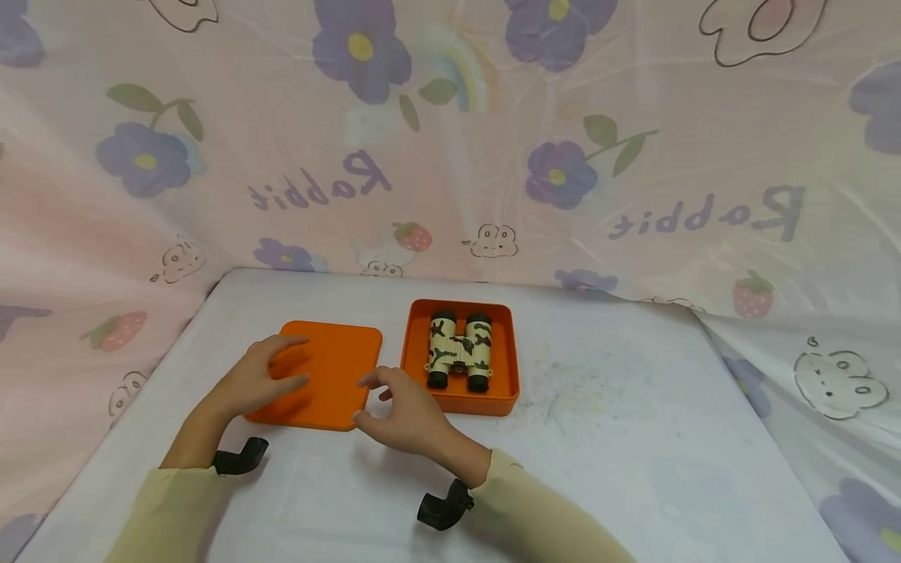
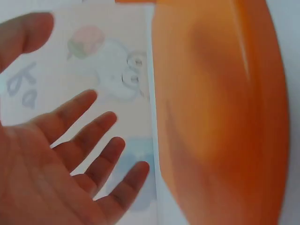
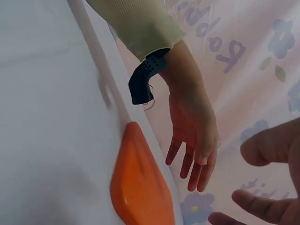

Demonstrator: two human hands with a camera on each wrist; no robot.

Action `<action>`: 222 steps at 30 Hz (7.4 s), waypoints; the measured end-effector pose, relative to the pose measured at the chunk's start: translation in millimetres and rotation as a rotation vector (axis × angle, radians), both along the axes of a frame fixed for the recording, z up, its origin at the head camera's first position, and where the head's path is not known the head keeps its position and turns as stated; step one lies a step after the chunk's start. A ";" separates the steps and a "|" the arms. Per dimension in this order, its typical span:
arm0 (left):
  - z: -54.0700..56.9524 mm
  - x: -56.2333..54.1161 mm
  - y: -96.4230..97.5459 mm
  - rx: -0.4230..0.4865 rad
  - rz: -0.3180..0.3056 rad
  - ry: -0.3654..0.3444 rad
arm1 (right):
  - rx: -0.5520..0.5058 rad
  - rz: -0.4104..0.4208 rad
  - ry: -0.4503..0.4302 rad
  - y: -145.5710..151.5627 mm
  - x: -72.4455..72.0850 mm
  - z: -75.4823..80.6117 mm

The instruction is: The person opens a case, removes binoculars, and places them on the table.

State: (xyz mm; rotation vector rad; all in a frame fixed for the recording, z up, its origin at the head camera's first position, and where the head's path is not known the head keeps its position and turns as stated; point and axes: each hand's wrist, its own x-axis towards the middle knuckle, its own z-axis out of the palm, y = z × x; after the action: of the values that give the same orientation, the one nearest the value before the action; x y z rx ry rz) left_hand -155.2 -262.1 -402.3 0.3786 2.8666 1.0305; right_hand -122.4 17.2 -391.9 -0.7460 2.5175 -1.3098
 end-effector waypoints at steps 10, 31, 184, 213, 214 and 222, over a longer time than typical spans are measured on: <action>1.4 -15.7 42.1 0.206 -0.029 0.014 | 0.090 0.041 0.126 37.2 -9.1 20.7; -6.2 -33.9 115.6 0.312 -0.140 -0.096 | 0.349 -0.025 0.284 119.1 -75.7 28.4; -28.0 -49.9 129.4 0.287 -0.157 -0.229 | 0.577 -0.121 0.264 193.5 -114.4 45.7; -31.2 -48.2 127.3 0.263 -0.156 -0.221 | 0.584 -0.121 0.222 249.8 -119.5 23.2; -30.8 -48.0 127.3 0.259 -0.157 -0.219 | 0.583 -0.121 0.215 250.8 -119.9 22.2; -28.1 -47.3 127.2 0.249 -0.153 -0.218 | 0.591 -0.119 0.189 255.9 -120.0 18.4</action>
State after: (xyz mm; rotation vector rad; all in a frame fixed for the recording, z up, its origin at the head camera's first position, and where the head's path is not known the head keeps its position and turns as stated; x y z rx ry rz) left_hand -202.5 -134.9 -430.3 0.4616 2.4840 1.3126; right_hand -242.4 273.1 -373.4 -0.6083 2.9083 -0.4718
